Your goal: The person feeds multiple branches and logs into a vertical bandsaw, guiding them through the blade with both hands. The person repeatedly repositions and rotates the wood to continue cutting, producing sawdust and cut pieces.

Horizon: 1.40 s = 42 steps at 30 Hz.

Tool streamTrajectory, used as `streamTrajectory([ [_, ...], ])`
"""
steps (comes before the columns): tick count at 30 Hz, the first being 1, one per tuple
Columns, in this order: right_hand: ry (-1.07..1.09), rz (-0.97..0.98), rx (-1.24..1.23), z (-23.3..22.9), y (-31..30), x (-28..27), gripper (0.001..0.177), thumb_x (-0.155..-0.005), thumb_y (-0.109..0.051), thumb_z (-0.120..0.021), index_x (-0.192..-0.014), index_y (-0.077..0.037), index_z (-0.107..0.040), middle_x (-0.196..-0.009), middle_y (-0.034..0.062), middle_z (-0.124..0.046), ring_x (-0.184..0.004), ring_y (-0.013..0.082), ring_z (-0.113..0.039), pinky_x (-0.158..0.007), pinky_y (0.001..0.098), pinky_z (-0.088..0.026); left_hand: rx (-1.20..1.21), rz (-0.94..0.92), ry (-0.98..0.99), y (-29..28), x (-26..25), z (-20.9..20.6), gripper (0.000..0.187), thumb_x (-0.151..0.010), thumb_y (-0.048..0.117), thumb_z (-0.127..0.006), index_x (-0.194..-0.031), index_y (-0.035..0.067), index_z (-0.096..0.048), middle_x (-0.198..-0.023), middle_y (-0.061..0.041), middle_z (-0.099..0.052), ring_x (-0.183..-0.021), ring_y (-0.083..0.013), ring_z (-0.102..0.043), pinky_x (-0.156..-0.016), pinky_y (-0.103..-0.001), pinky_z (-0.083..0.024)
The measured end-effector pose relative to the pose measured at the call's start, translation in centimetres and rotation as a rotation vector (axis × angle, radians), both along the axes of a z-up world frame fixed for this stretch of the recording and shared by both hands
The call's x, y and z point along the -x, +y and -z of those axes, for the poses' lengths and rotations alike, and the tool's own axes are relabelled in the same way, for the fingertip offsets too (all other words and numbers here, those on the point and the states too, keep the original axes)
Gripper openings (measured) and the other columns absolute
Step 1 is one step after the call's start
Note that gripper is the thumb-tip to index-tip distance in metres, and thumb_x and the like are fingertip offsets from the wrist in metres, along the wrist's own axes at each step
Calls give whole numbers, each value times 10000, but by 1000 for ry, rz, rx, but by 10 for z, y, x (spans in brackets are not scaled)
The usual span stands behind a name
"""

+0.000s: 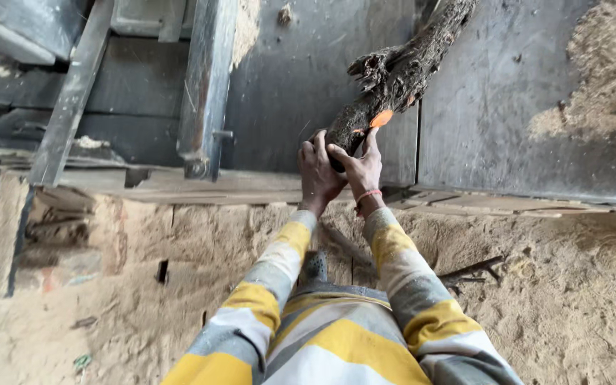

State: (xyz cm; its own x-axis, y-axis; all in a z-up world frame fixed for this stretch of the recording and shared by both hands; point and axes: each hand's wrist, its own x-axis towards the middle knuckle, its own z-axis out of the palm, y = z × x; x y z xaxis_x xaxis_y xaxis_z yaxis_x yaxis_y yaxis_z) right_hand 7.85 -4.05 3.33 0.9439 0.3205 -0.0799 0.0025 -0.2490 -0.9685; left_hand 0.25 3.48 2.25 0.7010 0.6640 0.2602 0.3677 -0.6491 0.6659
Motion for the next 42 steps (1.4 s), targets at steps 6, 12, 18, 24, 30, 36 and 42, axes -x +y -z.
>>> streamTrajectory([
  [6, 148, -69, 49, -4, 20, -40, 880, -744, -287, -905, -1448, 8, -467, -1271, 169, -691, -1137, 236, -700, -1001, 316, -556, -35, -29, 32, 20, -40, 17, 978, -717, 467, -861, -1463, 21, -413, -1196, -230, -521, -1111, -395, -539, -910, -542, -506],
  [12, 100, -91, -1, -1, 47, -79, 767, -729, -283, -922, -1339, 5, -558, -1229, 160, -745, -1137, 248, -732, -975, 353, -573, -61, -76, 71, 44, -75, 13, 1040, -616, 491, -899, -1450, 77, -436, -1224, -200, -522, -1160, -419, -535, -883, -586, -516],
  [18, 198, -212, -387, 12, 75, -126, 698, -812, -242, -876, -1365, 0, -524, -1296, 170, -647, -1194, 241, -608, -1008, 334, -514, -132, -56, 45, 85, -127, 36, 1079, -613, 516, -900, -1476, 88, -414, -1242, -222, -508, -1164, -450, -525, -886, -585, -509],
  [24, 171, -152, -143, 33, -25, -89, 697, -969, -332, -732, -1507, 13, -455, -1385, 170, -600, -1307, 250, -593, -1069, 344, -506, 259, -216, -234, 159, -250, 48, 1438, -570, 656, -963, -1544, -8, -140, -1509, -354, -264, -1401, -525, -260, -1125, -588, -256],
  [30, 460, 449, -324, 140, -228, 26, 346, -1029, -214, -731, -1179, 95, -690, -1010, 166, -749, -846, 188, -732, -736, 285, -560, 13, 51, -227, 31, -122, 67, 781, -1032, 469, -693, -1570, 50, -311, -1522, -225, -400, -1421, -362, -444, -1201, -515, -389],
  [36, 897, 743, -288, 216, -368, 107, 274, -1020, -206, -586, -1205, -32, -688, -1000, 102, -757, -833, 179, -734, -764, 314, -647, 187, 695, -214, -194, -32, 80, 380, -983, 243, -597, -1300, 63, -488, -1303, -164, -481, -1200, -306, -518, -1052, -449, -454],
  [42, 1145, 887, -277, 378, -460, 169, 342, -1045, -242, -542, -1273, -18, -661, -1082, 111, -762, -930, 226, -745, -786, 334, -561, 292, 1008, 285, -318, 68, 210, 358, -969, 198, -652, -1287, 65, -558, -1384, -182, -544, -1299, -316, -554, -1137, -460, -460],
])
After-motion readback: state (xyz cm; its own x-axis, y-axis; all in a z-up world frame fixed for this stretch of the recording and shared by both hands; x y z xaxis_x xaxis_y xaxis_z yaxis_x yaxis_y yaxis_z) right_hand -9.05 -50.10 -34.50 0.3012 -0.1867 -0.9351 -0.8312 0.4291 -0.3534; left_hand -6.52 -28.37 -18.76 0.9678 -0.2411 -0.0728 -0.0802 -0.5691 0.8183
